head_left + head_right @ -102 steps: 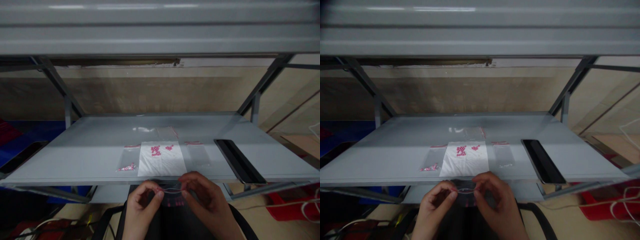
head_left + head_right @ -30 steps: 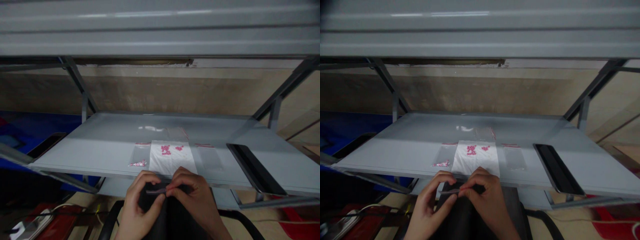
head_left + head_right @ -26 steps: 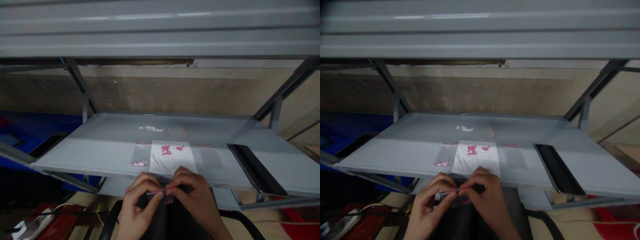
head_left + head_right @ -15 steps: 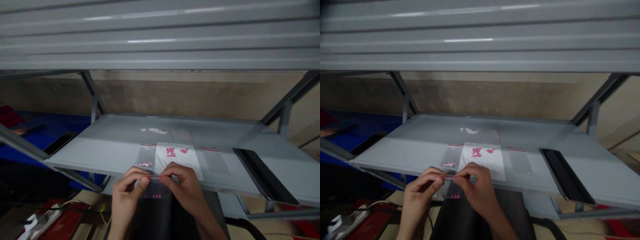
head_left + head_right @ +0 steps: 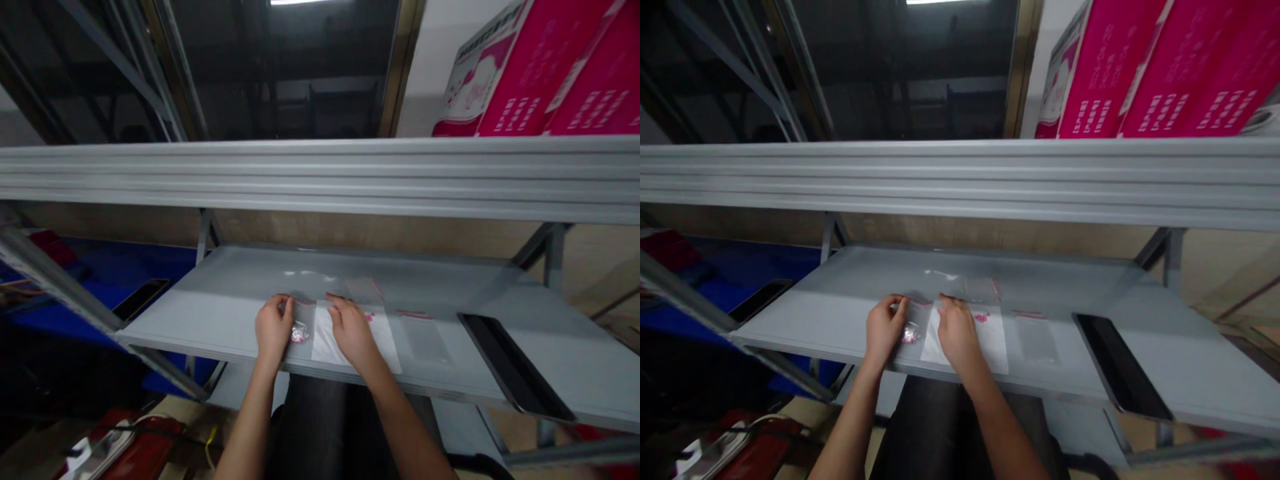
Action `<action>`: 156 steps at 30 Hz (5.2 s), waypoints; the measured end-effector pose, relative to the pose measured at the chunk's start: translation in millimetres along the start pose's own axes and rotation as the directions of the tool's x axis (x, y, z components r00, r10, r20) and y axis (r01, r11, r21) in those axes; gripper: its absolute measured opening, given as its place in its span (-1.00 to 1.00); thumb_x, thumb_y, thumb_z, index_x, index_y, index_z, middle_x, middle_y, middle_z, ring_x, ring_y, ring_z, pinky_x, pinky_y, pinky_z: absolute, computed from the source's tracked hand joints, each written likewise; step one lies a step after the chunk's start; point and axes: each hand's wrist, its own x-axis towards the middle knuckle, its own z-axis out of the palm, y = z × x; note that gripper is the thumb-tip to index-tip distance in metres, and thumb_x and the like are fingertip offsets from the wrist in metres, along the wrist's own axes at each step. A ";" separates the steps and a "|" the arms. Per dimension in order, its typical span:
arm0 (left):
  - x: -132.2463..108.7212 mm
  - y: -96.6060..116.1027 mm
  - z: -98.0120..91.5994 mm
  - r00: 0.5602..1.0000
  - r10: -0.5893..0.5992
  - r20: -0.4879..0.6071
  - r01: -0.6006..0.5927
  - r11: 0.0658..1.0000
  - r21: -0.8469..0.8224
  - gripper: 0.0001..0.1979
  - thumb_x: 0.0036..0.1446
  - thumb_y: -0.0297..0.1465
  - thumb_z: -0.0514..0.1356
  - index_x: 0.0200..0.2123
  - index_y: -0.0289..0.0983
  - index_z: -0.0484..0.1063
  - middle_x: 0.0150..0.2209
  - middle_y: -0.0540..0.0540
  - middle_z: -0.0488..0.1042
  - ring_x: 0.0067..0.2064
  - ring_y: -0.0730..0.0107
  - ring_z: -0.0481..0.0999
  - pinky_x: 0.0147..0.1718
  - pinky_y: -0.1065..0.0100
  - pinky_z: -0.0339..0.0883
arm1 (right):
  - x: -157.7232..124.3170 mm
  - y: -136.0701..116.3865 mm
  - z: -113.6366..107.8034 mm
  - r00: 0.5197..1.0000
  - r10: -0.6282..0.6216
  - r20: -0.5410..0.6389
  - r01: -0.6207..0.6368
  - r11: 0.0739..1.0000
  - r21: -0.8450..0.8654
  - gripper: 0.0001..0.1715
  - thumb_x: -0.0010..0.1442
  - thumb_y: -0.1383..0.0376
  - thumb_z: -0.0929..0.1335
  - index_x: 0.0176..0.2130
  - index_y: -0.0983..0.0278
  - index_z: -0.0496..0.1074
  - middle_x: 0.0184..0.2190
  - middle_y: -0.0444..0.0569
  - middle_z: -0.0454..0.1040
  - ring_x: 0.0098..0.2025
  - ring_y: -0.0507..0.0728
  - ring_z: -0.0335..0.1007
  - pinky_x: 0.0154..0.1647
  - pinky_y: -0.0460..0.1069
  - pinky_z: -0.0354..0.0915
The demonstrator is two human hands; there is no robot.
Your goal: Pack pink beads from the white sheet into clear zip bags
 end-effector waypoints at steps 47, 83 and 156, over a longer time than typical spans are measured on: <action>-81.0 45.5 -11.2 0.915 -0.054 0.401 0.278 0.804 -0.526 -0.59 0.04 -0.20 0.30 -0.06 -0.25 0.47 -0.26 -0.12 0.59 -0.32 0.28 0.57 -0.35 0.35 0.42 | -82.7 15.4 -89.9 0.825 0.313 0.470 -0.560 0.562 0.608 -0.74 0.02 0.14 0.49 -0.48 0.28 0.49 -0.57 -0.14 0.56 -0.55 0.00 0.46 -0.51 -0.13 0.24; -101.5 78.6 -36.2 0.844 0.416 0.340 -0.363 0.908 -0.210 -0.75 0.18 -0.48 0.03 -0.55 -0.20 0.16 -0.64 0.10 0.29 -0.62 0.51 0.35 -0.62 0.53 0.20 | -83.0 -30.4 -80.4 0.941 0.305 0.150 -0.326 0.933 0.151 -0.80 -0.08 0.46 0.29 -0.61 0.24 0.18 -0.70 -0.26 0.18 -0.63 -0.04 0.14 -0.60 -0.15 0.01; -111.4 43.2 9.3 0.987 0.133 0.091 -0.114 0.976 -0.187 -0.62 -0.04 -0.32 0.36 -0.12 -0.21 0.41 -0.22 -0.10 0.56 -0.19 0.09 0.56 -0.20 0.09 0.42 | -36.6 -6.0 -66.6 0.983 -0.012 0.186 -0.033 0.970 0.241 -0.86 0.11 0.43 0.39 -0.36 0.23 0.57 -0.45 -0.12 0.47 -0.36 0.06 0.42 -0.33 -0.07 0.30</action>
